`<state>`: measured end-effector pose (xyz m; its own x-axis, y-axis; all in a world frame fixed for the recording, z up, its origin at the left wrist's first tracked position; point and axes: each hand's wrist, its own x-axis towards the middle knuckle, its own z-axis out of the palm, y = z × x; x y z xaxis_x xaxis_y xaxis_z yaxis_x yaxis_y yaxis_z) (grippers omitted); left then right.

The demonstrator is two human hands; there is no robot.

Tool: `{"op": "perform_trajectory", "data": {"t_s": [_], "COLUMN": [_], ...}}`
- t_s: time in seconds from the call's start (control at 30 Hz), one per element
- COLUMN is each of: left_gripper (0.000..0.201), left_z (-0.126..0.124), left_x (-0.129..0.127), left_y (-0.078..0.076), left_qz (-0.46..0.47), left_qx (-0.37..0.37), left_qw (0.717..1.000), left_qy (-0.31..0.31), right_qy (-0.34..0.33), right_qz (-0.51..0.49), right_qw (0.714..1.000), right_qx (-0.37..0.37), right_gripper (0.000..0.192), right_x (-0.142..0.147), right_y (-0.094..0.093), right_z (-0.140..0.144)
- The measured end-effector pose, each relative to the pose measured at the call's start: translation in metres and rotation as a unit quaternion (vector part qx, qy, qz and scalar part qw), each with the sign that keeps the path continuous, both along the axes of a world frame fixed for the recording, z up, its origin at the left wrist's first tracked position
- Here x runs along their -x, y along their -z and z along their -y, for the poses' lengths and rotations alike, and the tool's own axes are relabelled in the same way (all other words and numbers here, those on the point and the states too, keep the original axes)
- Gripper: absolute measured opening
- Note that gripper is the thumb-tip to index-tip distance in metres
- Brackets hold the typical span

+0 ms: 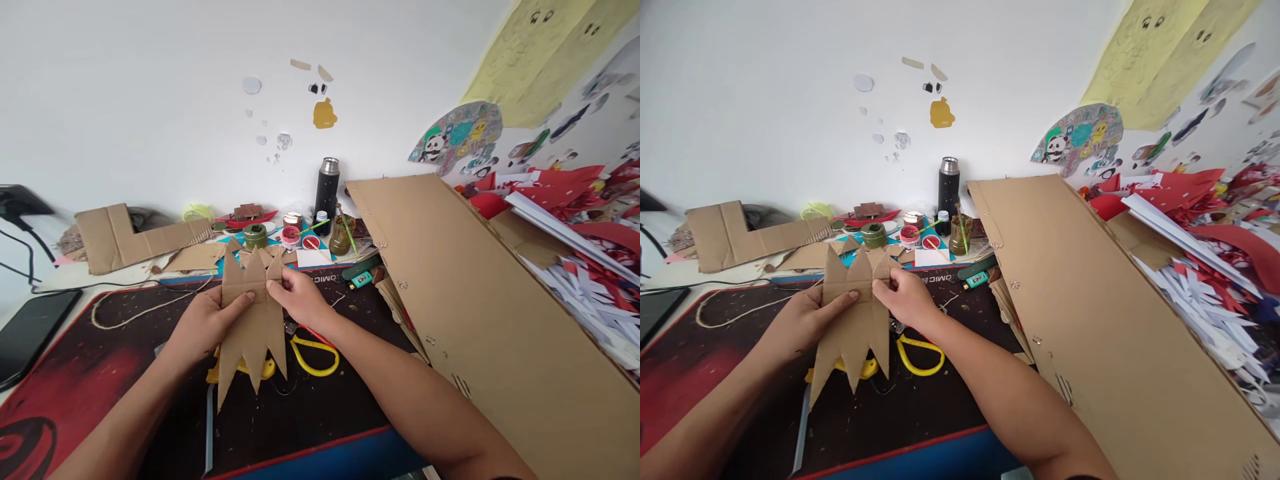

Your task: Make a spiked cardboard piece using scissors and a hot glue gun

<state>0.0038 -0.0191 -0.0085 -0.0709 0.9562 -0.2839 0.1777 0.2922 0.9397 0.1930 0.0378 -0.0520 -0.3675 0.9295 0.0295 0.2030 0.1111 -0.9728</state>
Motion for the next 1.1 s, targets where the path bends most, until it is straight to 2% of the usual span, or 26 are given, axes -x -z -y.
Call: {"op": "perform_trajectory", "data": {"t_s": [0.17,0.27,0.43,0.57,0.9,0.97,1.1], "left_gripper": [0.064,0.065,0.065,0.064,0.063,0.065,0.066], "left_z": [0.001,0.001,0.002,0.002,0.001,0.001,0.001], "left_x": [0.002,0.002,0.001,-0.002,-0.01,-0.01,-0.006], "left_y": [-0.002,-0.003,-0.003,-0.002,-0.006,-0.004,0.002], "left_qz": [0.034,0.028,0.02,0.019,-0.068,-0.059,0.023], "left_qx": [0.009,0.01,0.015,0.012,-0.022,-0.018,0.002], "left_qw": [0.999,1.0,1.0,1.0,0.997,0.998,0.999], "left_qy": [0.002,0.002,0.006,0.002,-0.008,-0.008,-0.026], "right_qy": [-0.027,-0.028,-0.009,0.014,0.051,0.045,-0.004], "right_qz": [-0.08,-0.095,-0.078,-0.04,0.018,-0.002,-0.099], "right_qw": [0.996,0.995,0.996,0.999,0.998,0.999,0.995], "right_qx": [0.007,0.027,0.041,0.024,-0.018,-0.007,0.016], "right_gripper": [0.019,0.019,0.016,0.017,0.014,0.013,0.013], "right_x": [-0.004,-0.006,-0.006,-0.004,0.001,0.001,0.001], "right_y": [-0.007,-0.011,-0.014,-0.012,-0.005,-0.005,-0.004], "right_z": [0.002,0.003,0.002,0.002,0.001,0.0,0.0]}}
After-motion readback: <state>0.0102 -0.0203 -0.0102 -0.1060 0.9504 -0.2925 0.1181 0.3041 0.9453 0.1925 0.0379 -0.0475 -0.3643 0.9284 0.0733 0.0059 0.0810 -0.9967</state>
